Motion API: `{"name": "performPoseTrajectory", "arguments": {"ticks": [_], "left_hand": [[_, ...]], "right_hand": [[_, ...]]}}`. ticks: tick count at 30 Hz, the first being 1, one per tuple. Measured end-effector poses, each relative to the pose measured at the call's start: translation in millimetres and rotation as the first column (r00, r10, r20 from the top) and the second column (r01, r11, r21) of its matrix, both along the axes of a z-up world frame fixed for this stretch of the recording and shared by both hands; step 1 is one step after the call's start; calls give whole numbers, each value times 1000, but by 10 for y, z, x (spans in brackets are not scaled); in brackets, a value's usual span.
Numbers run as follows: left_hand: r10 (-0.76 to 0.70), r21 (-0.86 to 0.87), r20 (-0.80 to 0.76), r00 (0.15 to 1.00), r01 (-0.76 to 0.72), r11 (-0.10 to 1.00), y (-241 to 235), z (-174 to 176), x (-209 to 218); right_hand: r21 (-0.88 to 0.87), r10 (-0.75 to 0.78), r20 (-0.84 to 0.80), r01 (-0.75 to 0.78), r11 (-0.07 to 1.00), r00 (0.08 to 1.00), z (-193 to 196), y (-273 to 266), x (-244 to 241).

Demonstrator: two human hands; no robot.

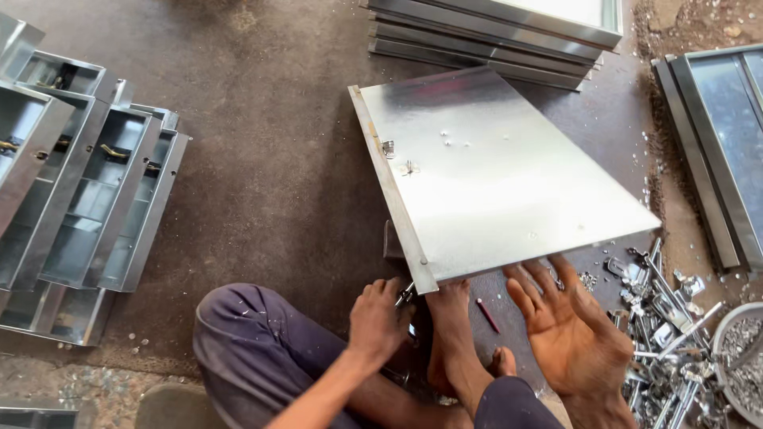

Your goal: The person assembles a metal drawer or enclosure by using a hammer to punch holes and secure small components, then attaches a latch and handle to the front panel while sitting on the floor.

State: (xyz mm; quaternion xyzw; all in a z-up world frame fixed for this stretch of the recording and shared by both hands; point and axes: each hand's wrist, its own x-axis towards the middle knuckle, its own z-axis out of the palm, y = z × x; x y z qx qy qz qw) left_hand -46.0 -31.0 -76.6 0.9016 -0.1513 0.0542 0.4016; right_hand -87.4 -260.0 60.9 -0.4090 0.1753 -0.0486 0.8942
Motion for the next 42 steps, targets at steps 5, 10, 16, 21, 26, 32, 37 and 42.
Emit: {"name": "performPoseTrajectory", "arguments": {"ticks": [5,10,16,21,26,32,37,42], "left_hand": [[-7,-12,-171,985,5,1000,62,-574,32],[-2,221,230,973,-50,974,783,-428,484],[-51,192,-206,977,92,977,1064,-332,704],[-156,250,-177,972,198,948,1079,-248,698],[-221,286,-138,965,253,924,1145,-374,688],[-145,259,-60,988,156,953,1206,-460,769],[284,-122,-150,947,-303,945,1271,-257,1090],[140,-138,-131,981,-158,978,938,319,1475]], "right_hand": [[-159,-56,-50,48,986,997,-247,-59,80],[-279,-106,-419,-17,960,902,-861,11,40],[-48,402,-559,-513,857,725,-1065,-105,-339],[-928,-213,-259,-182,325,942,-1060,-1144,-117],[-965,-71,-146,-157,-209,987,-1752,-1423,194],[-969,-177,-161,-189,-158,971,-2073,-1575,115],[-945,-253,-313,-327,-15,915,-1997,-1850,60],[-928,-82,-301,-311,-204,950,-2017,-1913,105]]}}
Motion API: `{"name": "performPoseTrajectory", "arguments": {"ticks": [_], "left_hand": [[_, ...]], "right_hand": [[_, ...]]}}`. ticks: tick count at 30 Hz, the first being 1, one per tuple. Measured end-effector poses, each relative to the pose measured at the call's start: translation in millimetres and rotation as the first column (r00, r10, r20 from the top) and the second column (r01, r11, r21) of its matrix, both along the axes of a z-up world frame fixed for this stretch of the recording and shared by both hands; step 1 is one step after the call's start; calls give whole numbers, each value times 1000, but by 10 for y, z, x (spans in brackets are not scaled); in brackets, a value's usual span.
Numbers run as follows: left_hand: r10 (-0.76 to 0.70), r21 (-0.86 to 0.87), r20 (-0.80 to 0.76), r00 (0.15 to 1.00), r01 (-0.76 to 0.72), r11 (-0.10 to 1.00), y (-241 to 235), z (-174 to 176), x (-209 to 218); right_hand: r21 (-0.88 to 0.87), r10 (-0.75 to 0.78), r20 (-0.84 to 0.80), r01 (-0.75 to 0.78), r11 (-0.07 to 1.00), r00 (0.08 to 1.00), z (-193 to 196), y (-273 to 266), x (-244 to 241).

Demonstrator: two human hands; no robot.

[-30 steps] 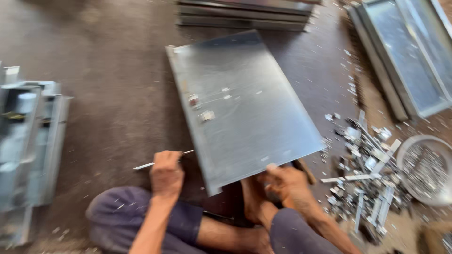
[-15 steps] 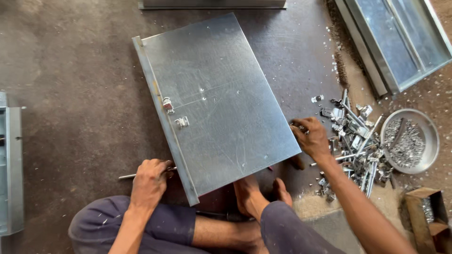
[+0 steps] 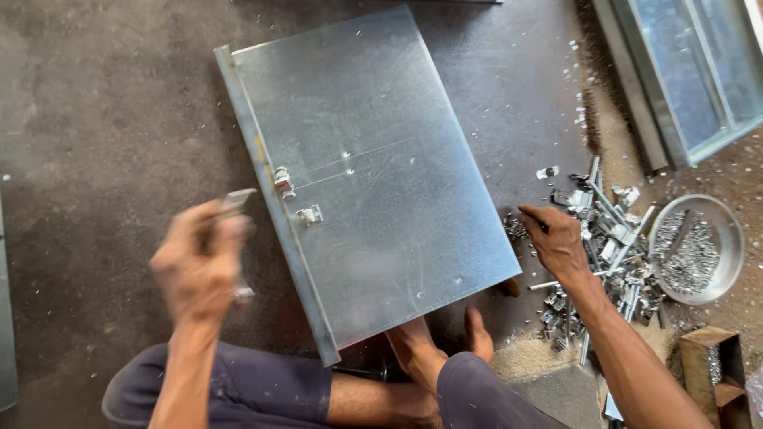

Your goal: The person assembles a metal drawer or enclosure by using a hammer to punch holes and secure small components, then attaches a latch and handle to the front panel while sitting on the floor.

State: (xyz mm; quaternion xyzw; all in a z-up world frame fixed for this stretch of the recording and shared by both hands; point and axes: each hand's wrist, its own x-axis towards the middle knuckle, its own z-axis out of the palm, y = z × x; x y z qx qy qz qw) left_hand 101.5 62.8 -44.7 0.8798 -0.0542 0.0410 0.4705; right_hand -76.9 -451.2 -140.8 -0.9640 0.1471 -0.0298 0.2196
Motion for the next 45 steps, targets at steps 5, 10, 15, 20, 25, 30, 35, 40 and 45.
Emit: {"name": "performPoseTrajectory", "arguments": {"ticks": [5,10,15,20,25,30,35,40,45], "left_hand": [[-597,-200,9,802,586,785,-1029,286,350],[-709,-135,-128,694,696,705,-1520,-10,613],[-728,-237,-75,681,697,676,-1553,-282,777],[-602,-174,-309,737,578,797,-1710,-408,917],[-519,-131,-258,815,503,855,-1594,-355,972],[-429,428,360,829,261,865,-1327,-320,746],[-308,296,234,922,234,926,-1066,-343,625],[-268,252,125,955,231,940,-1148,-336,644],[-252,224,67,965,232,947,-1219,-334,662]], "right_hand": [[-106,2,-149,-18,994,989,66,147,120],[-122,62,-141,-79,989,988,-8,110,208],[-166,131,-222,-170,971,966,-100,28,172],[-159,131,-212,-167,973,968,-50,31,103],[-178,230,-109,-246,953,967,-153,93,159],[-178,236,-96,-250,952,967,-104,58,34],[-169,254,-150,-278,946,955,-126,111,54],[-168,164,-103,-180,969,981,178,172,302],[2,87,133,-88,996,987,928,549,1220]]}}
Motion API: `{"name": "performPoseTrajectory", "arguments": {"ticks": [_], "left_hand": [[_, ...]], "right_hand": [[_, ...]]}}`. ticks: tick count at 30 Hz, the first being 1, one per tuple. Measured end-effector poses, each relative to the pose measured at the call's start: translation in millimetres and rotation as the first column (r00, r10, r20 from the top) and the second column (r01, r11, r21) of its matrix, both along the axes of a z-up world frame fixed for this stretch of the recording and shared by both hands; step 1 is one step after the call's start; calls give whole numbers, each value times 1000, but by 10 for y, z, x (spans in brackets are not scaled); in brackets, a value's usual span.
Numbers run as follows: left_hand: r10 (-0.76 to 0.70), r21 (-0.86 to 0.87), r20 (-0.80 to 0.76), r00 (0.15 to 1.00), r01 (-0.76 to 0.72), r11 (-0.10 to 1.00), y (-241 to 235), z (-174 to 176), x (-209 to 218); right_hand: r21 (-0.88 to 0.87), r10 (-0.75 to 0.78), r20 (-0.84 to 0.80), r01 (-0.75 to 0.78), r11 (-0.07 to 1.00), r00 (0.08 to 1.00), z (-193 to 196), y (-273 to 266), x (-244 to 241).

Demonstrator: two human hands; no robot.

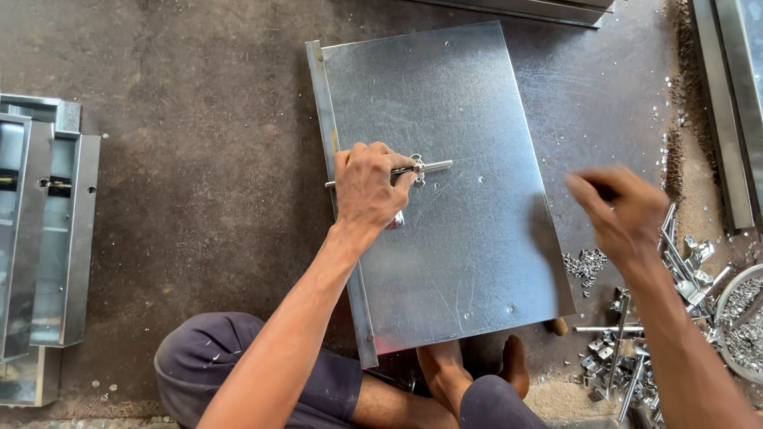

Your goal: The person assembles a metal drawer or enclosure by using a hammer to punch holes and secure small components, then attaches a latch and handle to the front panel while sitting on the floor.

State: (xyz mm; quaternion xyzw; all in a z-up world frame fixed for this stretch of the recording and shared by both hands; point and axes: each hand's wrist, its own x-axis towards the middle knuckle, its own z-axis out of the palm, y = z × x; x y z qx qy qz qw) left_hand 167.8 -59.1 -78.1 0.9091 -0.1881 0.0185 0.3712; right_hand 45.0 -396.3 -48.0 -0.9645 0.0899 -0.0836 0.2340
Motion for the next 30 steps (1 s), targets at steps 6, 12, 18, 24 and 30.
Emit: {"name": "performPoseTrajectory", "arguments": {"ticks": [6,12,18,24,30], "left_hand": [[18,-20,45,999,-17,1000,6,-103,-13],[28,-32,58,998,-26,999,-7,-153,-34],[40,-48,55,998,-37,998,16,-157,-53],[46,-56,48,998,-43,997,3,-161,-57],[19,-28,108,994,-16,999,27,-113,-64]], "right_hand": [[216,488,-227,-445,869,843,114,1052,1150],[194,580,-388,-552,811,716,166,1427,1493],[206,553,-485,-527,825,677,202,1477,1536],[231,490,-482,-434,871,726,212,1534,1569],[302,342,-372,-236,924,863,239,1492,1536]]}}
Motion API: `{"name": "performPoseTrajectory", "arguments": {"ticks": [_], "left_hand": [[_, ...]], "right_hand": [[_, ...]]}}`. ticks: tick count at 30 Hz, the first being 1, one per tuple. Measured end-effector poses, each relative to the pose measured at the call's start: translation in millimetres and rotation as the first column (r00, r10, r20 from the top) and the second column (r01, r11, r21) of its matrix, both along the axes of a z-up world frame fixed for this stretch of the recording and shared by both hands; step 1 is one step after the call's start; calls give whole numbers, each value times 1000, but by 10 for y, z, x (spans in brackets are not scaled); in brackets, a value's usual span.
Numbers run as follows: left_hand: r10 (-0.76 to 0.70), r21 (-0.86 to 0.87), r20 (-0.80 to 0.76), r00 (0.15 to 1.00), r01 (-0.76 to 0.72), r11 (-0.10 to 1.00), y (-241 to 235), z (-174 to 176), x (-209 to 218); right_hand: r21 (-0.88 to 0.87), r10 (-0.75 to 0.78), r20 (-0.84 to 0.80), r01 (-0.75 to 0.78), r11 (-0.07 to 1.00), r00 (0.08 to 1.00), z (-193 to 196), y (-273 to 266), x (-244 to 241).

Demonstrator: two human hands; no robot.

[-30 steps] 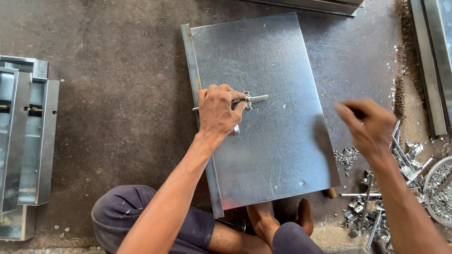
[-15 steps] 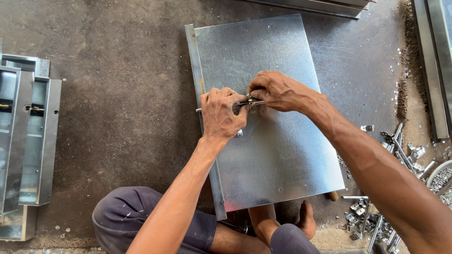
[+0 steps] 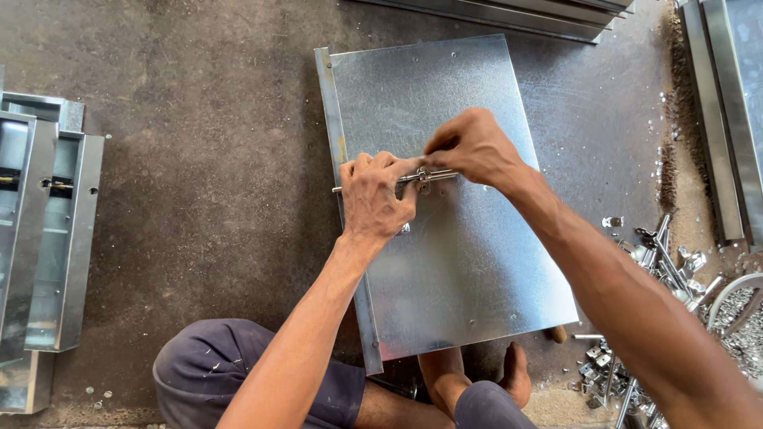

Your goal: The person assembles a metal drawer or enclosure by using a hammer to punch holes and secure small components, then attaches a latch and handle to the front panel while sitting on the floor.

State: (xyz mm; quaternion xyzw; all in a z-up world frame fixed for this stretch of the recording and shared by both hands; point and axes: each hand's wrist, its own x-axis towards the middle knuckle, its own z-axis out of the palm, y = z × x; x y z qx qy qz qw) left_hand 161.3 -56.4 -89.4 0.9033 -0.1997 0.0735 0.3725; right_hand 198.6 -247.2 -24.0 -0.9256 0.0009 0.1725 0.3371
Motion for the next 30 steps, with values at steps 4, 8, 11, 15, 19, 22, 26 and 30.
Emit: {"name": "performPoseTrajectory", "arguments": {"ticks": [4,8,11,15,19,22,26,30], "left_hand": [[-26,67,67,997,21,998,47,3,0],[-37,92,30,999,34,995,43,-48,10],[-48,91,-7,999,49,995,28,-53,22],[-42,95,-20,999,44,994,44,-38,36],[-37,84,-39,999,40,996,53,-79,-7],[-27,84,-2,1000,27,996,38,-94,24],[-31,48,-32,999,33,998,67,13,4],[272,-210,220,937,-227,951,274,155,-282]], "right_hand": [[318,-328,47,297,901,944,-79,1,-342],[574,-375,-193,414,706,907,-258,121,-669],[446,-450,-213,496,745,867,-314,226,-740],[293,-540,-175,568,770,823,-238,327,-635],[305,-539,-158,560,770,827,-149,382,-598],[320,-529,-151,547,773,835,-112,392,-603],[171,-529,-62,532,830,846,-96,383,-639],[200,-473,-36,470,860,880,-80,346,-651]]}}
